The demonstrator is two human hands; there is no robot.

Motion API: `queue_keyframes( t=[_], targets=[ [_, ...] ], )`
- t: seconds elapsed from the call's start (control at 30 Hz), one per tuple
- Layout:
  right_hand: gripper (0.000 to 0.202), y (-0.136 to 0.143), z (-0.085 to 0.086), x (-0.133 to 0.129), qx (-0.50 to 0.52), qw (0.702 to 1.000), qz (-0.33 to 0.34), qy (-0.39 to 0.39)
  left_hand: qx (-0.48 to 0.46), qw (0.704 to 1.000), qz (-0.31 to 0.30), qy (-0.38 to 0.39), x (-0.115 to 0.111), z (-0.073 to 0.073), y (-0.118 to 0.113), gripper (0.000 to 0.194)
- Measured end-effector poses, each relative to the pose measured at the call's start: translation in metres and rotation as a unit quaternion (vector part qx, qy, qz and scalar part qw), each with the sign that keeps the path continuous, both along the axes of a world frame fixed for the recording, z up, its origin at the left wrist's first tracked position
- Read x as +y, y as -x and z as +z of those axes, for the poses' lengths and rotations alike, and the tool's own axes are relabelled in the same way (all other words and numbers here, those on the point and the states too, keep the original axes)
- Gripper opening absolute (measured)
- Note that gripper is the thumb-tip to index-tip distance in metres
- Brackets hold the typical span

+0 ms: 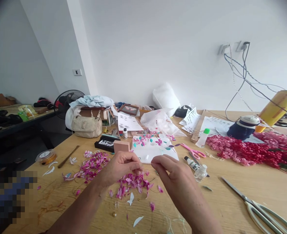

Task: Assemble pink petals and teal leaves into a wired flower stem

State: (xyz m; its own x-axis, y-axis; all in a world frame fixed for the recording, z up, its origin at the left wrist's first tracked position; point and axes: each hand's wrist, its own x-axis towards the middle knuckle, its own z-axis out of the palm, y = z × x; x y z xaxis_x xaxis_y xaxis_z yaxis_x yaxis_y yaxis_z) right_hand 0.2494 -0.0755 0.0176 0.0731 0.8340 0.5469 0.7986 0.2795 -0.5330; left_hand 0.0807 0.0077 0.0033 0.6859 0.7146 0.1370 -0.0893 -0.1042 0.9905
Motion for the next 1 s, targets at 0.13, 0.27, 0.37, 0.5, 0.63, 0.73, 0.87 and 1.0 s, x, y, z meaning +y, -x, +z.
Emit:
queue_keyframes(
  t=[0.13,0.27,0.37,0.5,0.63,0.73,0.87,1.0],
  targets=[
    [0.014,-0.012,-0.003,-0.005,0.044,0.996,-0.075,-0.009,-0.040,0.999,0.010,0.031,0.002,0.000,-0.002,0.021],
    [0.016,-0.019,-0.005,-0.005,0.200,0.963,-0.161,-0.084,-0.129,0.987,0.039,0.082,0.000,0.001,-0.004,0.023],
    [0.019,-0.018,-0.005,0.002,0.313,0.935,-0.141,-0.093,-0.191,0.971,0.056,0.136,-0.004,0.001,-0.007,0.024],
    [0.025,-0.005,-0.007,0.014,0.392,0.920,-0.024,0.018,-0.217,0.964,0.055,0.146,-0.011,-0.001,-0.012,0.023],
    [0.031,0.018,-0.011,0.019,0.491,0.867,0.063,0.060,-0.207,0.971,0.059,0.107,-0.017,-0.003,-0.017,0.023],
    [0.026,0.029,-0.013,0.020,0.535,0.836,0.108,0.061,-0.185,0.977,0.063,0.079,-0.018,-0.004,-0.018,0.024],
    [0.020,0.032,-0.016,0.021,0.548,0.827,0.122,0.041,-0.158,0.983,0.072,0.065,-0.018,-0.005,-0.017,0.024],
    [0.020,0.029,-0.019,0.023,0.543,0.833,0.101,0.026,-0.122,0.987,0.091,0.051,-0.019,-0.005,-0.018,0.026]
  ],
)
